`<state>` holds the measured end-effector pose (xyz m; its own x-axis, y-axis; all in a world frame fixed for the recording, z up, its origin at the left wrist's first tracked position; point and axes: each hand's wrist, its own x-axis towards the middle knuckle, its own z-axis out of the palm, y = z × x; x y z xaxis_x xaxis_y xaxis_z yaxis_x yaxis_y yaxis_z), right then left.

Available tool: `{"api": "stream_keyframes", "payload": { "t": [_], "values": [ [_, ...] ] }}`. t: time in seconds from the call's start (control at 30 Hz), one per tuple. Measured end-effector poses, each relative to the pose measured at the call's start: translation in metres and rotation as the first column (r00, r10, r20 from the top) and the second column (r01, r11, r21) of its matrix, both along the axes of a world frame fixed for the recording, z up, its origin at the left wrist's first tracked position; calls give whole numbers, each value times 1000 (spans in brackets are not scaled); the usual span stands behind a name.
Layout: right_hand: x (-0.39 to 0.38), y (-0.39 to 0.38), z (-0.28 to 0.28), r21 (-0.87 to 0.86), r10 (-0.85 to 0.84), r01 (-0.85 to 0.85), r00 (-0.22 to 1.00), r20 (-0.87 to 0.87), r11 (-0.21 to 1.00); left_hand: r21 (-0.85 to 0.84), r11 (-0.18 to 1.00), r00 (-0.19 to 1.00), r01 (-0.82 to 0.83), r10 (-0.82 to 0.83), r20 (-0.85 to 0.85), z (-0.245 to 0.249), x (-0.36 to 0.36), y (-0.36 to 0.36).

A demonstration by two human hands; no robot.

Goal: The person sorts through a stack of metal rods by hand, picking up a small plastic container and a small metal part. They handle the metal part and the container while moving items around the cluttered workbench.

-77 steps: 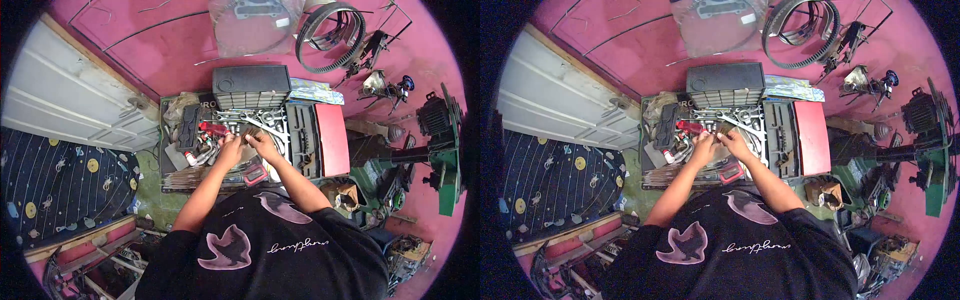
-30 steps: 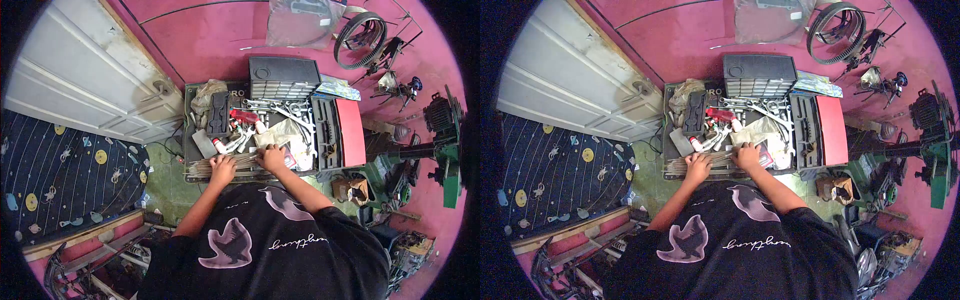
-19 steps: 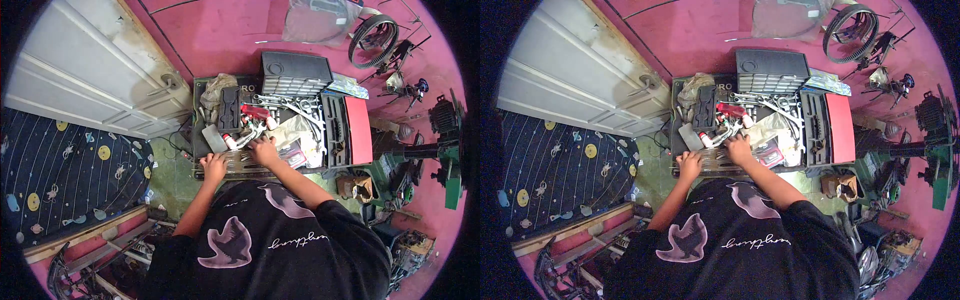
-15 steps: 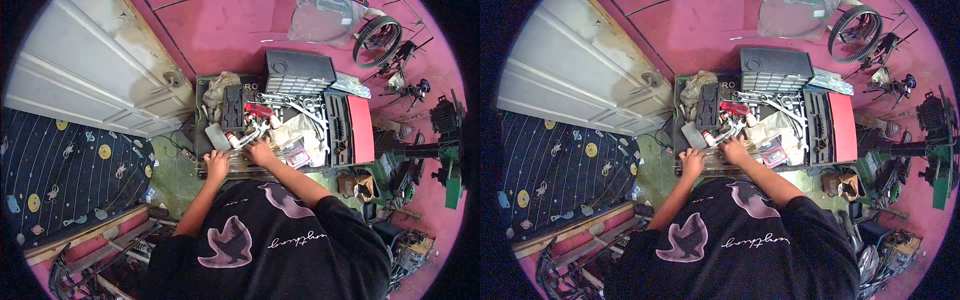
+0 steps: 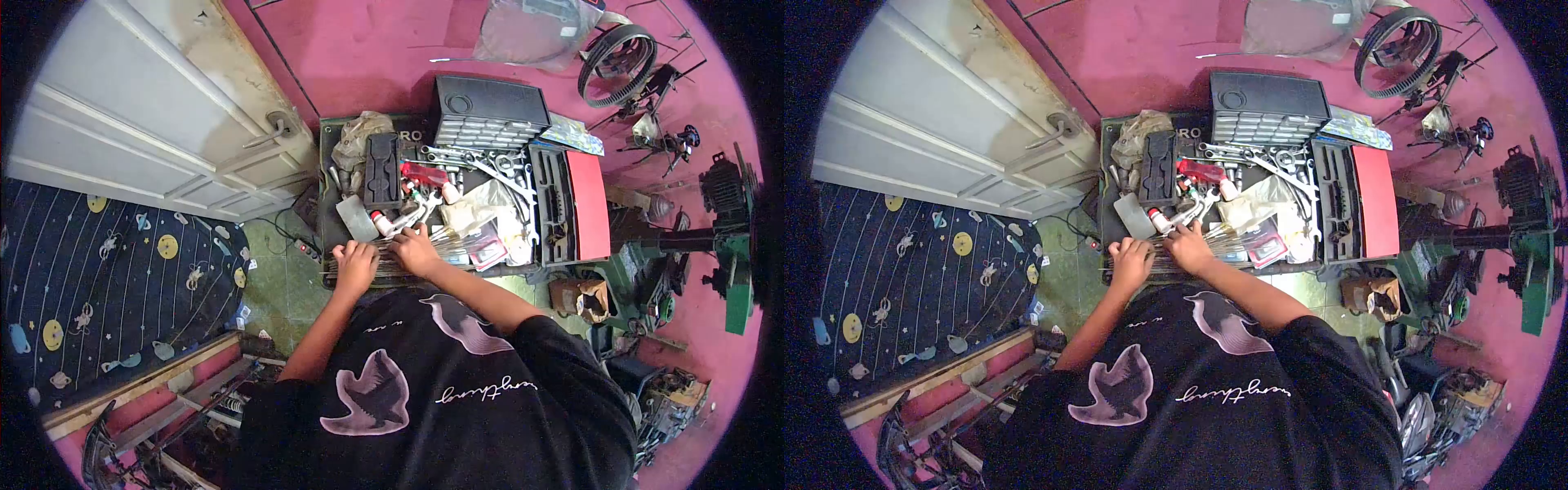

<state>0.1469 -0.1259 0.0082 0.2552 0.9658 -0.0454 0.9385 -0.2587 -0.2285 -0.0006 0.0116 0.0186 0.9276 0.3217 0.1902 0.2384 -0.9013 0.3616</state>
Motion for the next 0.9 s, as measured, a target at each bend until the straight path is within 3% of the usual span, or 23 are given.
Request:
{"api": "stream_keyframes", "payload": {
  "t": [0.07, 0.1, 0.17, 0.23, 0.3, 0.37, 0.47, 0.53, 0.57, 0.6, 0.63, 0.67, 0.77, 0.8, 0.83, 0.9],
  "values": [
    [3, -3, 7, 171, -58, 71, 995, -80, 983, -61, 998, 1000, -2, 3, 25, 21, 2, -4],
    [7, -7, 14, 172, -63, 76, 995, -78, 982, -123, 992, 999, -6, 12, 48, 28, 4, -6],
    [14, -15, 38, 88, -131, 167, 939, -319, 982, -157, 987, 998, 37, -27, 63, 25, 7, -9],
    [26, -28, 48, 31, -138, 155, 940, -310, 987, -273, 955, 993, 113, -115, 7, 21, 14, -15],
    [42, -47, 44, -116, -175, 135, 608, -775, 984, -303, 937, 985, 174, -168, 46, 12, 24, -25],
    [61, -68, 46, -109, -136, 84, 475, -869, 991, -447, 857, 967, 254, -233, 103, -1, 36, -36],
    [86, -108, 24, -40, -66, 75, 390, -919, 996, -458, 850, 965, 260, -247, 89, 13, 58, -58],
    [98, -136, 35, 64, -66, 324, 376, -924, 944, -490, 836, 968, 247, -238, 82, 10, 73, -69],
    [105, -155, 48, -102, -362, 470, 504, -784, 877, -442, 876, 976, 193, -216, -2, 10, 80, -76],
    [123, -180, 9, -141, -547, 578, 625, -557, 804, -479, 861, 983, 168, -184, 14, 12, 89, -83],
    [128, -190, 55, -186, -726, 703, 652, -216, 687, -516, 845, 988, 142, -150, 26, 14, 98, -90],
    [147, -221, 27, -47, -787, 786, 613, -70, 617, -567, 813, 991, 131, -129, 45, 26, 107, -98],
    [185, -296, 14, 27, -912, 923, 374, 170, 384, -538, 841, 998, 59, -39, 49, 57, 132, -122],
    [195, -316, 12, 44, -935, 942, 325, 139, 334, -547, 836, 999, 42, -40, 15, 66, 139, -129],
    [202, -333, 13, -53, -936, 945, 328, 128, 324, -544, 838, 999, 35, -33, 14, 66, 144, -137],
    [212, -352, 7, -207, -889, 902, 418, 188, 380, -814, 579, 994, 44, 53, 91, 64, 154, -151]
  ]
}}
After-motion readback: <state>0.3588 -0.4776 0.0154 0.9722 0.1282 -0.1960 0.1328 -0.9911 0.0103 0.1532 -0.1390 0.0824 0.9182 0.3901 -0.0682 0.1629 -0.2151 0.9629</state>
